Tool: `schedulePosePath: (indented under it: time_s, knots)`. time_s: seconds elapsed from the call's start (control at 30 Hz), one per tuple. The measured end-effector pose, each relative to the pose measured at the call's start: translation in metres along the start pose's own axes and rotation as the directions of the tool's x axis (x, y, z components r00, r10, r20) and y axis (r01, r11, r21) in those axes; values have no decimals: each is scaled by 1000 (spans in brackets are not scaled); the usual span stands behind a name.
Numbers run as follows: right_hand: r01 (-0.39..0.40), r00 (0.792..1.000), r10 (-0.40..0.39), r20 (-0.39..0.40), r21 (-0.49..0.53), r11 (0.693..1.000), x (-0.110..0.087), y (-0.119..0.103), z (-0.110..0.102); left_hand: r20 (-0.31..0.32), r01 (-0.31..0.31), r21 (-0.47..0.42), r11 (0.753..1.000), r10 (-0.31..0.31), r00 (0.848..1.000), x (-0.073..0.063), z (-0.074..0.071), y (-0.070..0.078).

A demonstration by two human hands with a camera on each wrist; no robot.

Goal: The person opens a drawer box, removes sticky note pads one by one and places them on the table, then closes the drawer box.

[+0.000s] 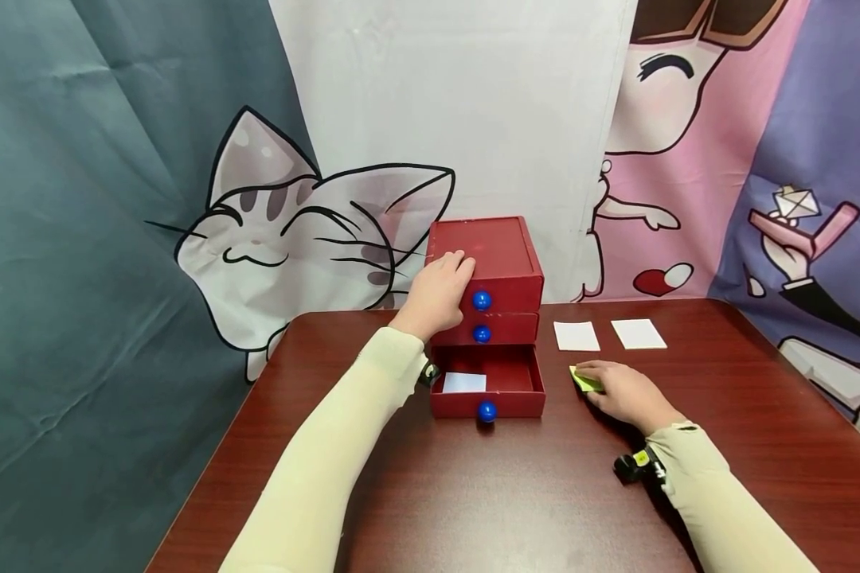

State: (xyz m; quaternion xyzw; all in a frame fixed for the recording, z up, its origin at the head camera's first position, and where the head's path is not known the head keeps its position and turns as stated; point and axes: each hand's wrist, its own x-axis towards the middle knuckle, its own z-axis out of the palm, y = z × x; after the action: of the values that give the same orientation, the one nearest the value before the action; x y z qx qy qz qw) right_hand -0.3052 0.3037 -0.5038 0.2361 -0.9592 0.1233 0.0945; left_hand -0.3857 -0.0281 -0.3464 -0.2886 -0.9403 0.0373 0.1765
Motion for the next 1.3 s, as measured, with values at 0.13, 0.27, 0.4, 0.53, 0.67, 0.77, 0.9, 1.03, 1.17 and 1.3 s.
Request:
schedulePosePath:
  time_s: [0.13, 0.27, 0.4, 0.53, 0.67, 0.77, 0.9, 1.03, 1.17, 1.3]
  knots:
    - [33, 999, -33, 3, 9, 999, -4, -7, -1, 0, 0, -6, 1000, 0, 1000, 1, -2, 0]
    - [54, 998, -54, -13, 43, 998, -7, -11, 1, 4, 6, -9, 1000, -6, 1000, 1, -2, 0]
    - [67, 997, -64, -53, 55, 996, -7, -9, 5, 12, 11, -12, 1000, -11, 1000, 1, -2, 1]
    - [50, 993, -44, -107, 52, 997, -8, 0, 10, 17, 13, -11, 1000, -13, 1000, 0, -2, 1]
    - [-55, 990, 59, -128, 35, 998, -10, 14, 12, 13, 12, -12, 1000, -12, 1000, -1, -2, 1]
    - [-90, 989, 94, -110, 40, 995, -11, 23, 14, 2, 6, -12, 1000, -6, 1000, 0, -2, 1]
    - [-90, 989, 98, -113, 71, 993, -10, 26, 14, -1, 2, -6, 1000, -2, 1000, 0, -2, 1]
    - [-108, 982, 121, -147, 94, 990, -8, 26, 14, 1, 5, -9, 1000, -5, 1000, 0, -3, 0]
    - [-75, 978, 91, -189, 92, 993, -6, 25, 15, 5, 6, -8, 1000, -5, 1000, 0, -3, 0]
    - [-58, 976, 75, -205, 86, 995, -3, 23, 17, 8, 7, -4, 1000, -7, 1000, 1, -2, 0]
